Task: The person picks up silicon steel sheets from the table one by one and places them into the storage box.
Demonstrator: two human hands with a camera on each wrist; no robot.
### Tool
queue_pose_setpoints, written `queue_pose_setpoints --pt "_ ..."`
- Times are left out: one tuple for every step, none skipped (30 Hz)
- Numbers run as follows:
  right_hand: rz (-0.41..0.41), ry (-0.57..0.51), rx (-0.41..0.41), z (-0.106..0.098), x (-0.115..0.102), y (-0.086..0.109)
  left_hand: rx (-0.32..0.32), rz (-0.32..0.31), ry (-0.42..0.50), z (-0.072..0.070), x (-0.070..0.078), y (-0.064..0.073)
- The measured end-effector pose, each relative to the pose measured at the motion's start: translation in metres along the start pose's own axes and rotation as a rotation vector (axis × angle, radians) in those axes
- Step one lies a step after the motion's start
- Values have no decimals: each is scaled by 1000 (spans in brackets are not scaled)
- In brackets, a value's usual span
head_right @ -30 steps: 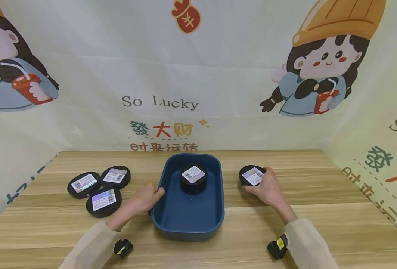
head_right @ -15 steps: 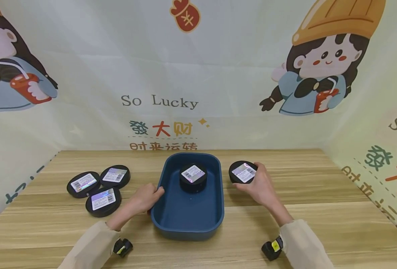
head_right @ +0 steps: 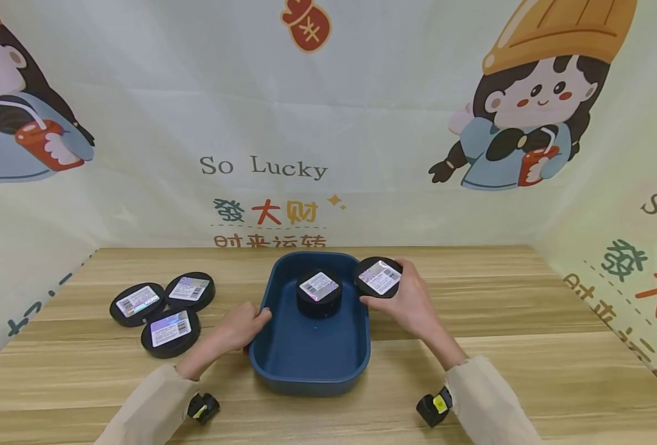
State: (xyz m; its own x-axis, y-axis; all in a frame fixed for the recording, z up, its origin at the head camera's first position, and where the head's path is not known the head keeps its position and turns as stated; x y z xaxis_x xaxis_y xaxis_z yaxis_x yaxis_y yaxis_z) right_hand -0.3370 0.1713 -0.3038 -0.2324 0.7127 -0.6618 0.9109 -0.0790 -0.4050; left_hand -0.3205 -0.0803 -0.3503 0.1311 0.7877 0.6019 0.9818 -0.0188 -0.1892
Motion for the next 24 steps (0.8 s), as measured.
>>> queue_pose_setpoints --pt "-5 -1 -2 1 -2 0 2 2 -1 0 0 0" --pt "-9 0 0 2 -4 0 4 4 -5 0 0 0" --pt "-16 3 2 3 -6 0 4 5 -6 0 0 0" --pt "-23 10 3 4 -8 0 5 6 -9 0 0 0" --pt "-31 14 3 6 -11 0 7 7 -12 -1 0 0" --pt "-39 17 1 7 -13 0 8 8 -14 -1 0 0" --pt "-48 21 1 8 -16 -1 7 6 -13 -1 0 -1" --pt "-56 21 1 10 -18 -1 4 4 -13 -1 0 -1" --pt "-65 20 -1 11 -21 -1 2 1 -9 -1 -1 -1" --pt "-73 19 -2 13 -23 -1 1 -1 -7 -1 -1 -1" --pt "-79 12 -2 14 -26 -1 -2 -4 -4 -1 -1 -1" --pt "-83 8 -2 16 -28 -1 -4 -6 -1 -1 -1 -1" --pt "-86 2 -3 17 -30 -1 -5 -6 0 -1 -2 -1" --pt "-89 -4 -2 19 -32 -2 -6 -6 1 -1 -2 -1" --pt "-92 -8 -3 20 -34 -2 -5 -6 2 -1 -2 -1" --pt "-93 -12 -3 22 -35 -2 -4 -6 2 -1 -2 -1" --pt "-95 -15 -2 24 -36 -2 -4 -6 2 -1 -2 -1" --pt "-97 -14 -2 25 -38 -2 -2 -5 1 -1 -2 -1" --pt "-99 -14 -1 26 -39 -3 -2 -4 0 -1 -2 -1" --pt "-100 -14 0 28 -40 -3 -2 -4 0 -1 -1 0" --pt "-102 -12 -1 29 -42 -3 -2 -3 1 -1 -1 0" --pt "-104 -10 0 30 -43 -3 -4 -3 1 -1 -1 0" --pt "-105 -9 0 32 -44 -3 -5 -2 0 -1 -1 0" --pt "-106 -9 0 33 -45 -3 -7 -4 -1 -1 -1 0"
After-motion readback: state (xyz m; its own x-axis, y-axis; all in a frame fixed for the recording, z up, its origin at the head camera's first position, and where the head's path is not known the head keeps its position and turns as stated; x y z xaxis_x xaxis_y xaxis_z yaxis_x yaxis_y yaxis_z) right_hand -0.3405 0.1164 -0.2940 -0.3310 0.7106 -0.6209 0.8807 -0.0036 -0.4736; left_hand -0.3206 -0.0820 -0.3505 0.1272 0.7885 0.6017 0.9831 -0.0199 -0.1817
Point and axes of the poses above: each hand's wrist, its own y-axis away from the middle knuckle, its own z-axis out of the palm, x = y × z, the point moved 10 cm from there along -y, towards the middle knuckle, and after that the axes turned 13 degrees about x, right-handed, at the moved point
